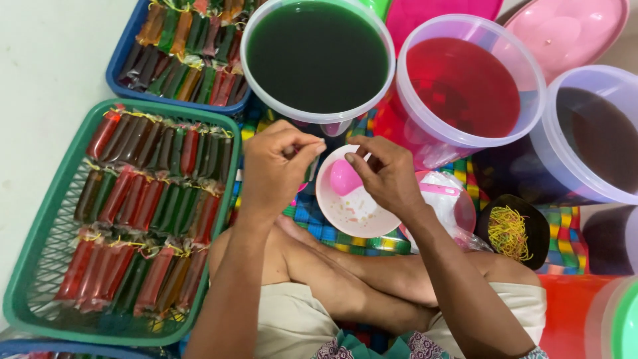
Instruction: Filling plastic tubes with colored liquid using a funnel and ladle, then sealing them with rubber bands to make ice sticks.
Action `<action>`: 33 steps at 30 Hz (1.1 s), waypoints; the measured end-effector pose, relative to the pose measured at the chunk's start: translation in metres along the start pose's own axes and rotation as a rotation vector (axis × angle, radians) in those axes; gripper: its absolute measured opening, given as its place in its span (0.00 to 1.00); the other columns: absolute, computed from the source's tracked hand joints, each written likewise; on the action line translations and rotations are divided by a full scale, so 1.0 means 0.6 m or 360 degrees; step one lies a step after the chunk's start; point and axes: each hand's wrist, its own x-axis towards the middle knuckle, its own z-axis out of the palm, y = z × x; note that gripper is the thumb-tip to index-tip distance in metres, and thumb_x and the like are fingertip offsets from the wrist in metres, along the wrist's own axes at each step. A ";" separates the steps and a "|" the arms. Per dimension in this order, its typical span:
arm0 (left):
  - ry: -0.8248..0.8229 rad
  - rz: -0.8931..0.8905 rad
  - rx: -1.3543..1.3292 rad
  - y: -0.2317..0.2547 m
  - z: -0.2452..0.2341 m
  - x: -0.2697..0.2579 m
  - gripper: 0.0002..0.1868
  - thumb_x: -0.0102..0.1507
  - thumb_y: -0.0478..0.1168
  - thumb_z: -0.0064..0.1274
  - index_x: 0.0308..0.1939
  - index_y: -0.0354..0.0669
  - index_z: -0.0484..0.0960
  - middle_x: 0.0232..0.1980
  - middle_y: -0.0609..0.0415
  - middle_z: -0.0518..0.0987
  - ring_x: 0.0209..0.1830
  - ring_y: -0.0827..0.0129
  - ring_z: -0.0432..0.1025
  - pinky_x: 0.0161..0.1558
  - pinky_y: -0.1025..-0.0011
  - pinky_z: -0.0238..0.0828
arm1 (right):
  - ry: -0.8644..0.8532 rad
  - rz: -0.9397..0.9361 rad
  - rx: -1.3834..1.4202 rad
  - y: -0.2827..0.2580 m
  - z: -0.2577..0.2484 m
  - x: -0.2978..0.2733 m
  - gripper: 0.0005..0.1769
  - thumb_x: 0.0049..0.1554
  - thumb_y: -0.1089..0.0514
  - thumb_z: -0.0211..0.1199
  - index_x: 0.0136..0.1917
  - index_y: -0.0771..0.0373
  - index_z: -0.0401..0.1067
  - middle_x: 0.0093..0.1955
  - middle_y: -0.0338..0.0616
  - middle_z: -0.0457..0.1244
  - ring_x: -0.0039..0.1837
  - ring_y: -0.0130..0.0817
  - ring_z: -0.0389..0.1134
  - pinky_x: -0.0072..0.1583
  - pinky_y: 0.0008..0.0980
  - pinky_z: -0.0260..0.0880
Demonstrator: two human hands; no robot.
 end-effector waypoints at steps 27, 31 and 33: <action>-0.0333 -0.0670 0.0117 -0.243 0.216 -0.062 0.07 0.49 0.36 0.66 0.30 0.54 0.92 0.28 0.56 0.81 0.27 0.69 0.75 0.32 0.73 0.71 | -0.0043 0.0438 0.0061 0.175 -0.019 -0.067 0.12 0.57 0.68 0.68 0.54 0.60 0.81 0.40 0.50 0.68 0.31 0.36 0.68 0.31 0.30 0.66; -0.0368 -0.0716 0.0149 -0.239 0.212 -0.060 0.07 0.51 0.36 0.65 0.31 0.53 0.92 0.29 0.55 0.82 0.28 0.67 0.76 0.32 0.70 0.73 | -0.0085 0.0505 0.0083 0.177 -0.008 -0.064 0.13 0.56 0.68 0.68 0.53 0.59 0.81 0.40 0.50 0.68 0.31 0.36 0.68 0.30 0.30 0.67; -0.0380 -0.0746 0.0113 -0.241 0.211 -0.063 0.07 0.51 0.35 0.64 0.32 0.51 0.92 0.29 0.56 0.82 0.27 0.69 0.76 0.32 0.71 0.73 | -0.0092 0.0490 0.0111 0.177 -0.001 -0.065 0.14 0.54 0.70 0.68 0.53 0.60 0.81 0.39 0.49 0.68 0.31 0.35 0.68 0.30 0.30 0.66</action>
